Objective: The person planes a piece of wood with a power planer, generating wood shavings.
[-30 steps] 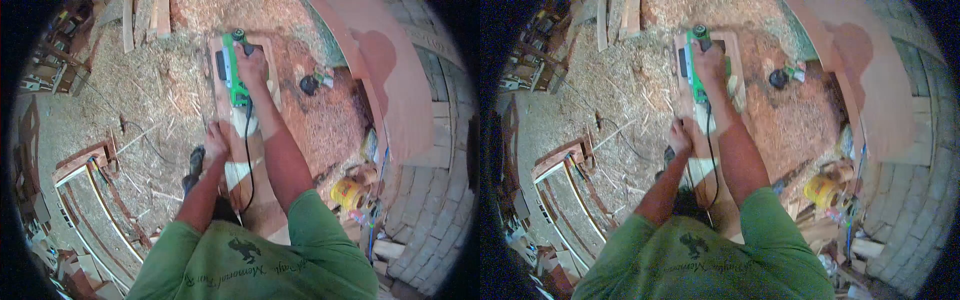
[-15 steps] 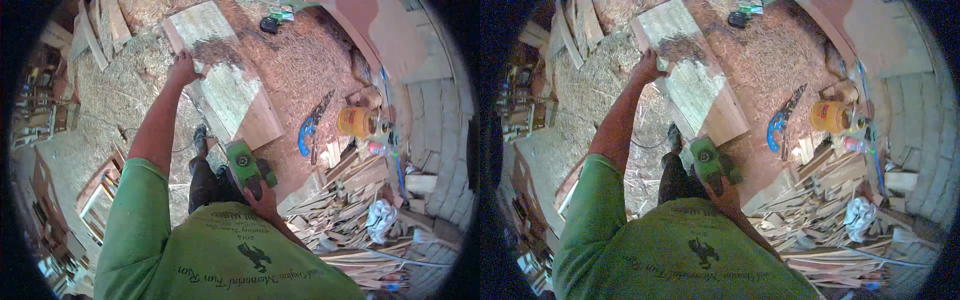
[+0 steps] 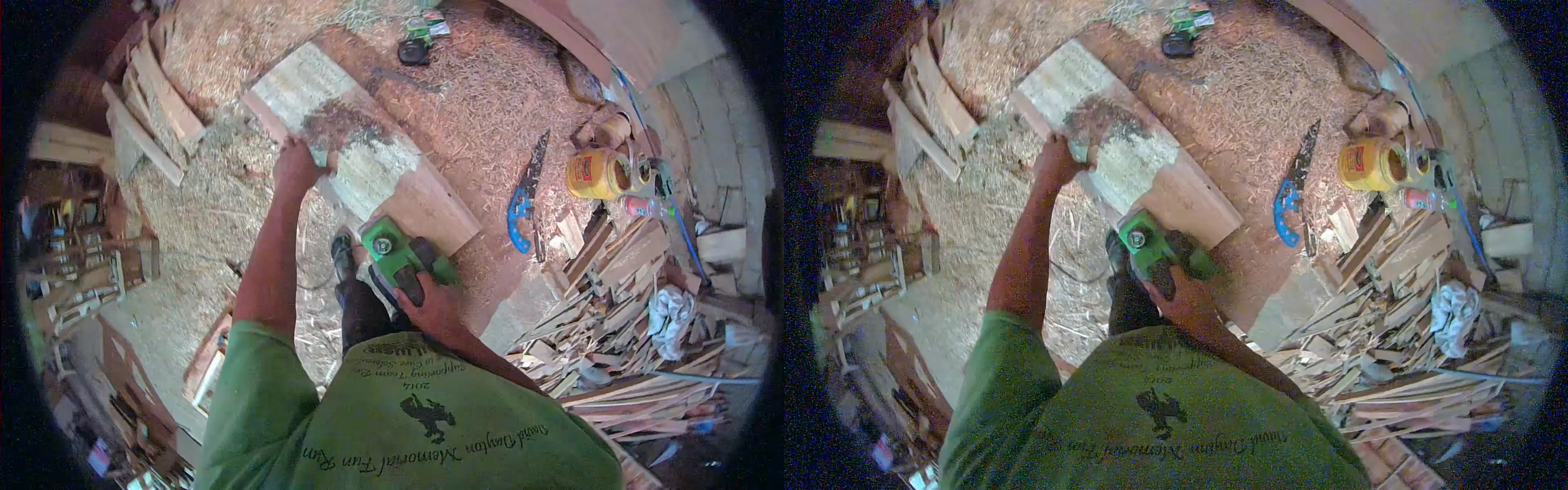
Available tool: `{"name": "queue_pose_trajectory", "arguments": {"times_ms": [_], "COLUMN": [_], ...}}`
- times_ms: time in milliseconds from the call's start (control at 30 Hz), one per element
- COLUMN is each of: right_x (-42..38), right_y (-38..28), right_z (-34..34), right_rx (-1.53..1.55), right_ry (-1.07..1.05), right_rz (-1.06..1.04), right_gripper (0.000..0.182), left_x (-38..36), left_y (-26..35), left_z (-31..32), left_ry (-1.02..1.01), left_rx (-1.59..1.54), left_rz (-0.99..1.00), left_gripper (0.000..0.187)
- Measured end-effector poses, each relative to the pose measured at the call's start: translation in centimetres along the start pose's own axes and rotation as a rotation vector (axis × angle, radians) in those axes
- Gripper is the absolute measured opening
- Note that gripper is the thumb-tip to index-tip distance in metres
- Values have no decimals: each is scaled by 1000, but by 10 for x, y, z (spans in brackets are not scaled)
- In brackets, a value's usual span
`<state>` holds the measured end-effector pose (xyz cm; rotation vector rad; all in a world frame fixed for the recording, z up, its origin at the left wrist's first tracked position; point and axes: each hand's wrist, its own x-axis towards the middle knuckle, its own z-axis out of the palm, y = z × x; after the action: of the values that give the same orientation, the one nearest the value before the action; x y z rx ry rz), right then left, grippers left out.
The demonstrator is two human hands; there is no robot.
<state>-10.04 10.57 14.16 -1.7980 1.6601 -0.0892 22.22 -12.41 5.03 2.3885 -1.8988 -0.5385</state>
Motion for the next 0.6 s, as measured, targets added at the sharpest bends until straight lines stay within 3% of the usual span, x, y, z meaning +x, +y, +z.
{"name": "queue_pose_trajectory", "arguments": {"times_ms": [167, 267, 367, 400, 500, 533, 567, 600], "right_x": [47, 76, 107, 117, 152, 164, 174, 184], "right_y": [-35, -61, -87, -95, -124, -137, -151, -163], "right_z": [6, 8, 14, 18, 24, 22, 17, 12], "right_rx": [104, 74, 35, 25, 88, 93, 94, 93], "right_ry": [7, 44, 101, 126, 154, 126, 97, 67], "right_rz": [-37, -86, -139, -162, -206, -195, -183, -170], "right_gripper": [55, 58, 59, 58, 59, 58, 58, 57], "left_x": [-13, -7, -6, -9, -1, -6, -16, -26], "left_y": [3, -12, -15, -20, -76, -93, -112, -130], "left_z": [-21, -10, -47, -54, -8, 12, 32, 53], "left_ry": [-13, 63, -150, -134, 191, 223, 362, 378], "left_rx": [5, -33, -184, -239, -1045, -1316, -1142, -1193], "left_rz": [8, 61, 44, 19, 119, -16, -124, -240], "left_gripper": [106, 89, 74, 63, 59, 57, 53, 52]}}
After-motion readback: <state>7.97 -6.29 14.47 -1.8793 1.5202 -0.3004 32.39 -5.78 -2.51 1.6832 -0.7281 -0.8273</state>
